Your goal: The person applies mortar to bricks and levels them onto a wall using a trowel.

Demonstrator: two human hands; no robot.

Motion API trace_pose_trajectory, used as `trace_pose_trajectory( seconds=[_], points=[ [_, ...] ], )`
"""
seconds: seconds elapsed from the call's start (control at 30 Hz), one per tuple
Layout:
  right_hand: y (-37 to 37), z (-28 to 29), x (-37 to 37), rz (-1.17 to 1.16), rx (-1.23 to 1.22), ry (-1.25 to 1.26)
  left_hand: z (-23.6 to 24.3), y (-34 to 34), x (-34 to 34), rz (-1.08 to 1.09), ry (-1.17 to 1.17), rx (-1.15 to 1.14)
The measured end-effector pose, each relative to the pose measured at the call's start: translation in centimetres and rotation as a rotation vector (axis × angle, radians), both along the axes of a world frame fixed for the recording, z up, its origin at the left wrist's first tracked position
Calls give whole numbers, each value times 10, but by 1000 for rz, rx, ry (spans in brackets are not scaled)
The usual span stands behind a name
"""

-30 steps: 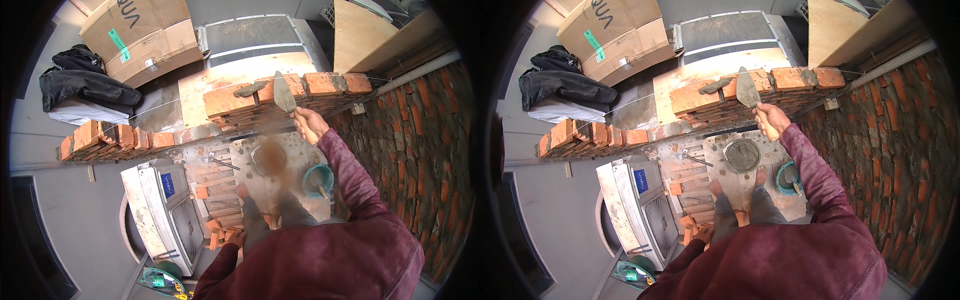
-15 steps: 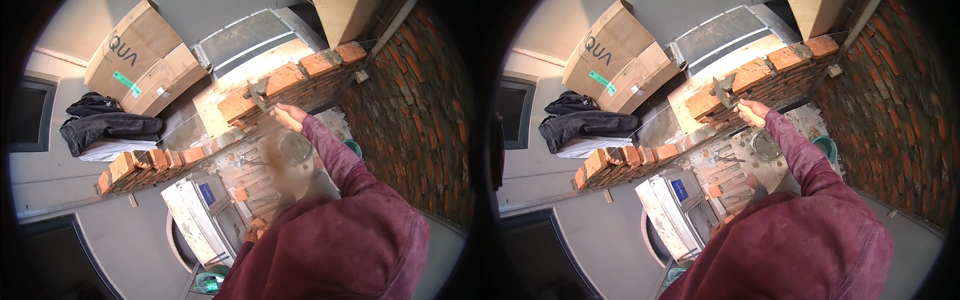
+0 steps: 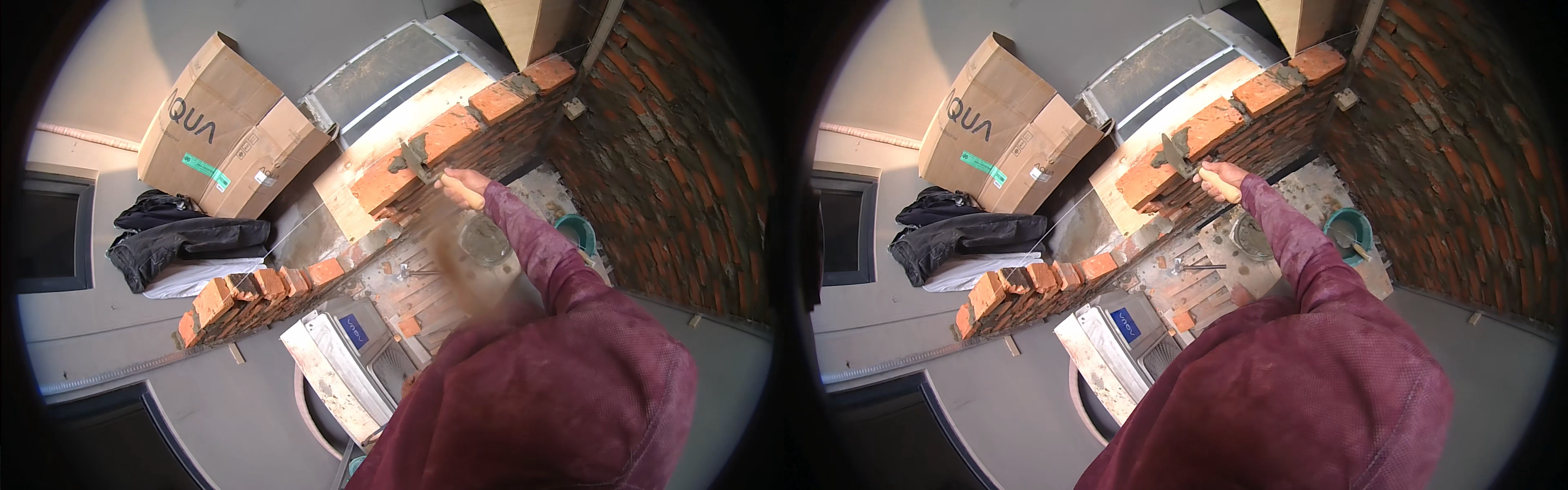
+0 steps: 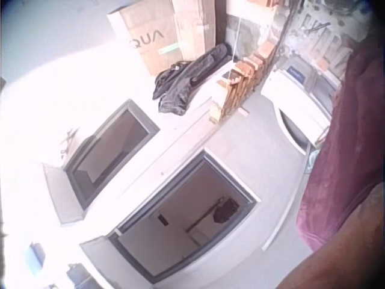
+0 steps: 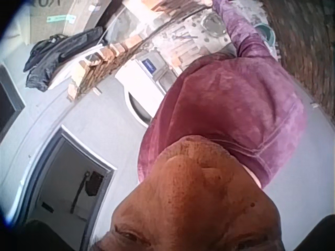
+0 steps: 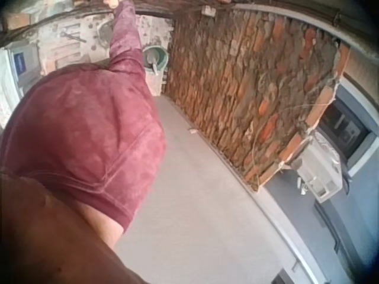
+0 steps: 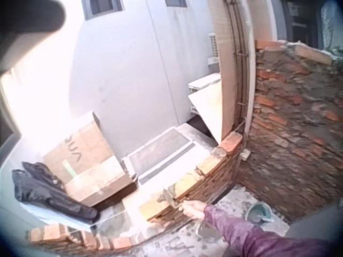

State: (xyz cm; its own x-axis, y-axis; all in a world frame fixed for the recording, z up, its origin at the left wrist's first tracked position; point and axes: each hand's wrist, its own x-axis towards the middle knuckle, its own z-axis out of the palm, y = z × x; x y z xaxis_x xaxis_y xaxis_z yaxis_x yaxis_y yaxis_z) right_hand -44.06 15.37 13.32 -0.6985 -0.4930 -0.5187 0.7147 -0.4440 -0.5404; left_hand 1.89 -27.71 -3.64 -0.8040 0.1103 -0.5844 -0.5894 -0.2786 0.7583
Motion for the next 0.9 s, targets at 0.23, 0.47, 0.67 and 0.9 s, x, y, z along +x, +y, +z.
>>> trace_pose_trajectory(
  seconds=[0.23,0.47,0.67,0.9],
  points=[
    [31,-21,14,-22,80,0,-5,13,-53,-229,-156,-530],
    [35,10,20,-85,266,-20,23,33,-51,-63,-271,-351],
    [-13,-5,-20,321,988,422,-11,-8,-31,-105,-83,-159],
    [57,0,-15,543,1599,550,0,18,-67,-197,-239,-534]
  ],
)
